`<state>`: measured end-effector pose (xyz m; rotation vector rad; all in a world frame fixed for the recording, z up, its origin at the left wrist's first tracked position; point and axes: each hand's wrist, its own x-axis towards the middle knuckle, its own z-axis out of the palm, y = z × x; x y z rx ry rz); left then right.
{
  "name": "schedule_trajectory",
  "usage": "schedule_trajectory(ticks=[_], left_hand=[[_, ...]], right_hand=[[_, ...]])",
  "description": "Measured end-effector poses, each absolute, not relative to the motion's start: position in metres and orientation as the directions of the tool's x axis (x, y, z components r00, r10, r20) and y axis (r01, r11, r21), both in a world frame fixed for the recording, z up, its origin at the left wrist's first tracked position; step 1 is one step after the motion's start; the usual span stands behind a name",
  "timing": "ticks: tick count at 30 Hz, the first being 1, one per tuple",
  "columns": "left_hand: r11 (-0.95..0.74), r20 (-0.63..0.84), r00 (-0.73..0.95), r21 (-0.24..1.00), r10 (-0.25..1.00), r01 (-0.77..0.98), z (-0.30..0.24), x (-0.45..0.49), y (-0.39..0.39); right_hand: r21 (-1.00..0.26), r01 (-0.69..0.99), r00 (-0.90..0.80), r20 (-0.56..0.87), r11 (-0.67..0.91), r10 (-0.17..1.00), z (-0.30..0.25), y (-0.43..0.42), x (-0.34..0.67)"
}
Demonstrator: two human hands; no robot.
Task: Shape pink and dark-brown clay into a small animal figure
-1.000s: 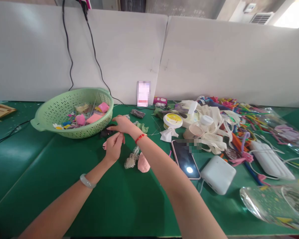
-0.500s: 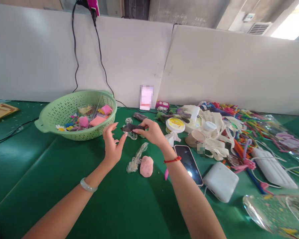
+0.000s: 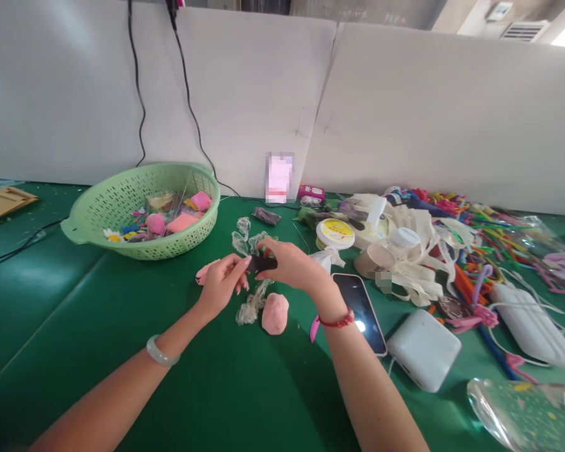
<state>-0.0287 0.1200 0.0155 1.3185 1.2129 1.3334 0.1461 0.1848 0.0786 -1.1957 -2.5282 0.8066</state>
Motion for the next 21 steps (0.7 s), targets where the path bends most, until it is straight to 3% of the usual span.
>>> schedule_trajectory(ticks=[4, 7, 10, 14, 18, 21], left_hand=[[-0.184, 0.185, -0.004, 0.982, 0.983, 0.027, 0.013, -0.029, 0.121], [-0.216, 0.214, 0.038, 0.974, 0.976, 0.072, 0.010, -0.032, 0.122], [-0.257, 0.244, 0.083, 0.935, 0.966, 0.246, 0.009, -0.036, 0.121], [-0.364, 0.333, 0.152, 0.796, 0.931, 0.484, 0.012, -0.037, 0.116], [-0.353, 0.319, 0.152, 0.816, 0.935, 0.457, 0.013, -0.034, 0.116], [-0.279, 0.244, 0.139, 0.885, 0.960, 0.374, 0.010, -0.031, 0.119]], right_hand=[[-0.415, 0.668, -0.702, -0.076, 0.617, 0.708, 0.082, 0.175, 0.134], [-0.382, 0.664, -0.712, -0.059, 0.643, 0.700, 0.081, 0.174, 0.132], [-0.393, 0.651, -0.712, -0.021, 0.649, 0.702, 0.075, 0.176, 0.131], [-0.463, 0.584, -0.748, 0.011, 0.667, 0.663, 0.068, 0.176, 0.127], [-0.471, 0.564, -0.754, 0.042, 0.678, 0.656, 0.066, 0.178, 0.127], [-0.544, 0.508, -0.751, 0.100, 0.668, 0.652, 0.062, 0.185, 0.131]])
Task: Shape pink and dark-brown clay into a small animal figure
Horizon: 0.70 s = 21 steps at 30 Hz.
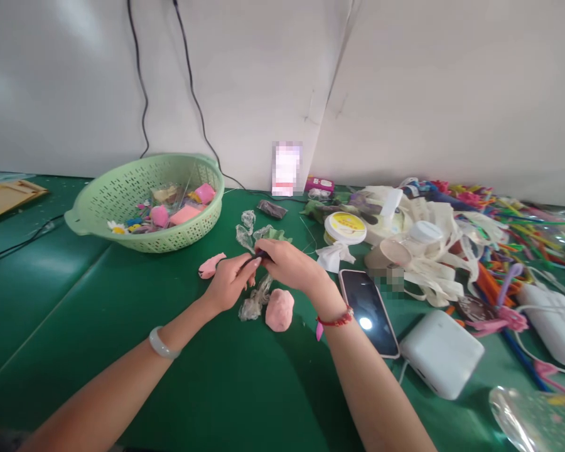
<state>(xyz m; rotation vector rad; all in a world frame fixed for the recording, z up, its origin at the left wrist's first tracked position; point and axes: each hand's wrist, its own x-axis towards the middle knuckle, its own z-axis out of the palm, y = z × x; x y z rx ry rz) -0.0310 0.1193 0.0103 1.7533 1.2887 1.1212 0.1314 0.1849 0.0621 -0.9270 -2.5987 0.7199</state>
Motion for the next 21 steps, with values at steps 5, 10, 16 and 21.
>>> schedule_trajectory(ticks=[5, 10, 16, 21], left_hand=[[-0.125, 0.116, 0.071, 0.983, 0.991, 0.133, 0.008, -0.026, 0.124], [-0.019, 0.017, -0.062, 0.999, 0.998, -0.042, 0.010, -0.031, 0.131], [-0.087, 0.086, -0.015, 0.995, 0.996, -0.043, 0.005, -0.033, 0.133], [-0.137, 0.136, 0.028, 0.990, 0.990, 0.019, 0.002, -0.029, 0.130]], right_hand=[[-0.792, 0.405, -0.602, 0.146, 0.458, 0.785, 0.058, 0.204, 0.157], [-0.967, -0.081, -0.013, 0.242, 0.240, 0.970, 0.074, 0.219, 0.204], [-0.987, -0.143, -0.042, 0.082, 0.075, 0.996, 0.081, 0.216, 0.191], [-0.997, 0.004, -0.006, 0.074, 0.074, 0.997, 0.070, 0.199, 0.148]])
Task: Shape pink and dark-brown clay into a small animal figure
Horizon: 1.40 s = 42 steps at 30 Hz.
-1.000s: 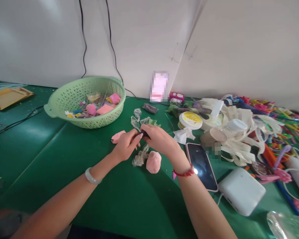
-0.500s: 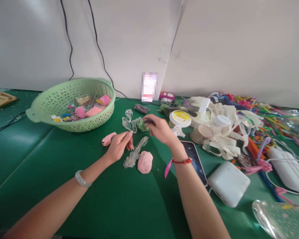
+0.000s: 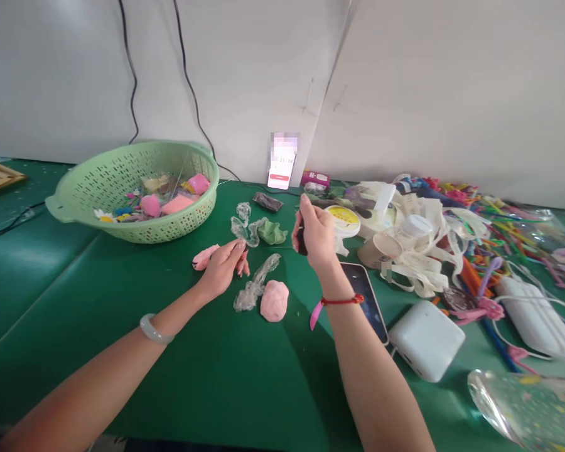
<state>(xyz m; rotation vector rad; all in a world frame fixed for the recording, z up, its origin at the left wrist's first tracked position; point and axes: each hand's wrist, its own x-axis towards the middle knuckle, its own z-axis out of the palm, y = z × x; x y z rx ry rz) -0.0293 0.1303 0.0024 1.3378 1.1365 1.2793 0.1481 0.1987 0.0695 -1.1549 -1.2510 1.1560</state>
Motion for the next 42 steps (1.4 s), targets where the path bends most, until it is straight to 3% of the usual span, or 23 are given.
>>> schedule_trajectory(ticks=[5, 7, 9, 11, 14, 17, 20, 24, 27, 30, 32, 36, 39, 42], left_hand=[[-0.130, 0.129, 0.052, 0.991, 0.990, 0.024, 0.000, -0.028, 0.130], [-0.151, 0.144, 0.080, 0.985, 0.986, 0.084, 0.000, -0.029, 0.129], [-0.180, 0.166, 0.098, 0.970, 0.981, 0.163, 0.001, -0.029, 0.126], [-0.196, 0.174, 0.110, 0.952, 0.979, 0.236, 0.004, -0.030, 0.124], [-0.206, 0.181, 0.107, 0.927, 0.978, 0.312, 0.007, -0.030, 0.123], [-0.220, 0.205, 0.079, 0.915, 0.976, 0.338, 0.005, -0.031, 0.124], [-0.217, 0.206, 0.071, 0.923, 0.976, 0.318, -0.002, -0.031, 0.127], [-0.180, 0.168, 0.070, 0.950, 0.983, 0.256, -0.006, -0.031, 0.131], [-0.191, 0.181, 0.064, 0.955, 0.981, 0.228, -0.005, -0.030, 0.133], [-0.197, 0.193, 0.042, 0.962, 0.980, 0.190, -0.005, -0.031, 0.135], [-0.172, 0.170, 0.026, 0.968, 0.985, 0.183, -0.005, -0.032, 0.135], [-0.086, 0.086, 0.008, 0.982, 0.996, 0.166, -0.006, -0.034, 0.133], [-0.077, 0.077, -0.019, 0.996, 0.997, 0.044, -0.007, -0.034, 0.134], [-0.106, 0.104, -0.037, 0.992, 0.994, -0.063, -0.007, -0.033, 0.138]], right_hand=[[-0.937, 0.268, -0.087, 0.206, 0.222, 0.975, 0.070, 0.192, 0.112], [-0.817, 0.424, -0.172, 0.351, 0.391, 0.920, 0.075, 0.197, 0.094], [-0.604, 0.583, -0.303, 0.459, 0.543, 0.835, 0.081, 0.204, 0.074], [-0.308, 0.655, -0.580, 0.380, 0.689, 0.721, 0.086, 0.210, 0.056], [0.000, 0.529, -0.837, 0.162, 0.848, 0.522, 0.088, 0.215, 0.033], [0.071, 0.452, -0.892, 0.046, 0.889, 0.449, 0.082, 0.216, 0.020], [0.089, 0.456, -0.887, -0.034, 0.886, 0.460, 0.071, 0.219, 0.016], [-0.007, 0.553, -0.832, -0.049, 0.833, 0.552, 0.061, 0.226, 0.021], [-0.239, 0.565, -0.811, 0.014, 0.790, 0.584, 0.058, 0.232, 0.029], [-0.513, 0.553, -0.730, 0.082, 0.657, 0.679, 0.055, 0.235, 0.036], [-0.627, 0.525, -0.673, 0.107, 0.575, 0.732, 0.052, 0.235, 0.037], [-0.702, 0.473, -0.642, 0.139, 0.532, 0.754, 0.048, 0.233, 0.031], [-0.740, 0.443, -0.619, 0.155, 0.506, 0.770, 0.054, 0.231, 0.028], [-0.778, 0.357, -0.516, 0.297, 0.517, 0.804, 0.064, 0.224, 0.041]])
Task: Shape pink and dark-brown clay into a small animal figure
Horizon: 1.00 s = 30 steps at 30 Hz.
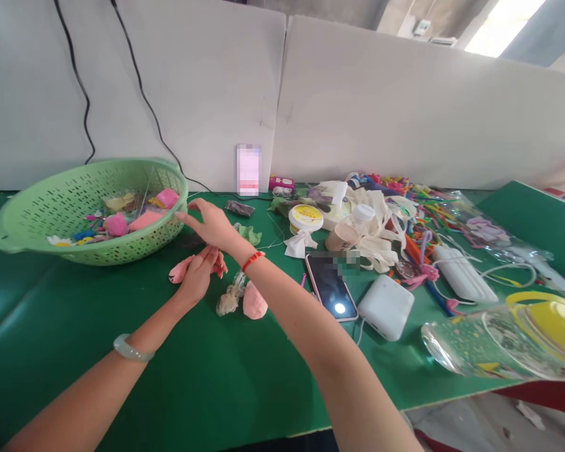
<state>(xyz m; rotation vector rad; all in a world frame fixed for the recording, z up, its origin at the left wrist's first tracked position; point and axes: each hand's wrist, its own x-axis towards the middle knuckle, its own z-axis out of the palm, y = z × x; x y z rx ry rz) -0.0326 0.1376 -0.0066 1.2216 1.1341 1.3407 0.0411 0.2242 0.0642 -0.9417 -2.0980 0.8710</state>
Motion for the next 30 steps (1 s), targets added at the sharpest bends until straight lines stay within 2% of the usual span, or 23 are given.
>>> schedule_trajectory(ticks=[3, 6, 10, 12, 18, 24, 30], left_hand=[[-0.125, 0.121, -0.036, 0.983, 0.992, -0.134, -0.003, -0.029, 0.142], [-0.087, 0.085, -0.022, 0.978, 0.996, -0.190, 0.001, -0.024, 0.148], [-0.070, 0.076, 0.020, 0.979, 0.997, -0.189, 0.006, -0.013, 0.162], [-0.083, 0.091, 0.038, 0.981, 0.995, -0.175, 0.008, -0.009, 0.169], [-0.085, 0.103, 0.237, 0.993, 0.966, -0.084, 0.006, -0.008, 0.175], [-0.013, 0.022, 0.321, 0.999, 0.947, -0.030, 0.004, -0.009, 0.172], [-0.054, 0.072, 0.327, 0.997, 0.942, -0.063, 0.003, -0.009, 0.173]], right_hand=[[-0.825, 0.262, -0.419, 0.371, 0.501, 0.829, 0.070, 0.210, 0.077], [-0.816, 0.282, -0.338, 0.409, 0.505, 0.848, 0.064, 0.195, 0.123], [-0.858, 0.334, -0.192, 0.343, 0.390, 0.919, 0.035, 0.186, 0.159], [-0.895, 0.303, -0.148, 0.295, 0.327, 0.944, 0.020, 0.185, 0.162], [-0.911, 0.233, -0.199, 0.297, 0.340, 0.934, -0.002, 0.177, 0.150], [-0.912, 0.265, -0.267, 0.241, 0.312, 0.933, -0.002, 0.177, 0.149], [-0.936, 0.202, -0.265, 0.232, 0.289, 0.936, -0.006, 0.179, 0.149]])
